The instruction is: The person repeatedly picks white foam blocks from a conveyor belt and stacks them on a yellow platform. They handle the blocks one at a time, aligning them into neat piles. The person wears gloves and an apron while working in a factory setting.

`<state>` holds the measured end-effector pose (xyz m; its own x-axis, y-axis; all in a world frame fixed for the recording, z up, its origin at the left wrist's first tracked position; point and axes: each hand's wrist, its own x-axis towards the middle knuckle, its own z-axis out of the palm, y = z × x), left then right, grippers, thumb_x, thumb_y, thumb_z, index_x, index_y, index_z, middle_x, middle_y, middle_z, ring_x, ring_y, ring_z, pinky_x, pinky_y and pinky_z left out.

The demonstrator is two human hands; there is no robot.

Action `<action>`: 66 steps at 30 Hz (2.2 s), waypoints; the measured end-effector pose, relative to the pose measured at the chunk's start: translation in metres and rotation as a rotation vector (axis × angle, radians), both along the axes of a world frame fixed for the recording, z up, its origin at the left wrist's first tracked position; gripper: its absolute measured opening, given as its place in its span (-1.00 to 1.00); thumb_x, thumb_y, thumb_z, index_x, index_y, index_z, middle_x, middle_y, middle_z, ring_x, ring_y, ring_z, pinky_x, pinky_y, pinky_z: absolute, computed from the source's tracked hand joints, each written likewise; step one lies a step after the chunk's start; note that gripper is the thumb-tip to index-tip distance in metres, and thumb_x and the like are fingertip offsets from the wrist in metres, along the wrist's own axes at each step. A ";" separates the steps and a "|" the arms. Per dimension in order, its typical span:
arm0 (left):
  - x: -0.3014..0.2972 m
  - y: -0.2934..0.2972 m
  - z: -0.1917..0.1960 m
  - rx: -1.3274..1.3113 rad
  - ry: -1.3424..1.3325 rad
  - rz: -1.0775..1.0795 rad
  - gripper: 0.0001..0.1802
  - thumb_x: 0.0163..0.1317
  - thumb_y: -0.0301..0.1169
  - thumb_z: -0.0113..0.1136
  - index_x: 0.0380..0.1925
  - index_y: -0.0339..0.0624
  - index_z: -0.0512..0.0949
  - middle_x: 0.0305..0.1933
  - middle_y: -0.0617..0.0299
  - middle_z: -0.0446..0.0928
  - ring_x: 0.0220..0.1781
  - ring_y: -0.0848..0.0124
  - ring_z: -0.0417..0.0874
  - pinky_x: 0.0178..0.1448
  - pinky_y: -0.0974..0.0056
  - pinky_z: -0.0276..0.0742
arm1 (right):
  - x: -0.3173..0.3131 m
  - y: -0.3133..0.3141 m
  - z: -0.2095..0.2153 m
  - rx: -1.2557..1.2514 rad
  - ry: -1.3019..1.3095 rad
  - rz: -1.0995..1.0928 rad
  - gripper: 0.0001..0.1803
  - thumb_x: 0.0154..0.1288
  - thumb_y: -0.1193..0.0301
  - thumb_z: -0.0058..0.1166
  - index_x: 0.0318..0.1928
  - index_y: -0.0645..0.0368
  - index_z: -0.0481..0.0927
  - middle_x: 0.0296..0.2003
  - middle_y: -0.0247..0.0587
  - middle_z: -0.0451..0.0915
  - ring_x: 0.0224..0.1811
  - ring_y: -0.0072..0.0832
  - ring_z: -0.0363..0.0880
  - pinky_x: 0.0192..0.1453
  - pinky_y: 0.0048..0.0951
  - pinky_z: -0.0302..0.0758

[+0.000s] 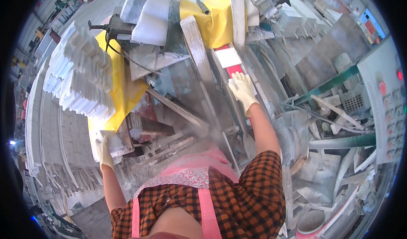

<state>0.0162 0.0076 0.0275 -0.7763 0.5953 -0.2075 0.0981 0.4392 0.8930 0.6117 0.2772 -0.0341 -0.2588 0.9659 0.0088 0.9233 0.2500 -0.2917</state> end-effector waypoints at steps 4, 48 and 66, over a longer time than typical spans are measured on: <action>0.001 -0.001 0.000 0.030 0.082 -0.022 -0.17 0.27 -0.16 0.30 0.41 -0.44 0.27 0.28 -0.11 0.48 0.21 0.17 0.57 0.29 0.18 0.50 | 0.045 -0.042 0.036 0.120 0.243 0.167 -0.23 0.15 0.38 0.32 0.41 0.18 0.41 0.42 0.01 0.40 0.52 -0.08 0.27 0.61 -0.08 0.15; 0.035 -0.004 0.049 -0.219 -0.067 0.029 0.13 0.18 -0.04 0.40 0.57 -0.37 0.01 0.52 -0.33 0.22 0.58 -0.02 0.25 0.61 0.02 0.14 | -0.450 -0.152 0.027 -0.693 0.980 0.763 -0.21 0.13 0.50 0.26 0.45 0.04 0.43 0.44 -0.07 0.36 0.55 -0.10 0.20 0.63 -0.24 0.10; 0.029 0.001 0.030 -0.076 0.014 0.064 -0.07 0.14 -0.19 0.44 0.39 -0.46 0.24 0.21 -0.20 0.50 0.24 0.15 0.56 0.22 0.09 0.56 | -0.488 -0.148 0.026 0.152 0.475 0.912 -0.40 0.09 0.65 0.03 0.22 0.16 0.61 0.31 -0.09 0.51 0.38 -0.02 0.37 0.40 -0.18 0.39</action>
<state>0.0451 0.0083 0.0579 -0.8156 0.5270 -0.2389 0.0802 0.5118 0.8553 0.1235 0.1288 -0.0084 -0.8285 0.3852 0.4064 0.1632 0.8604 -0.4829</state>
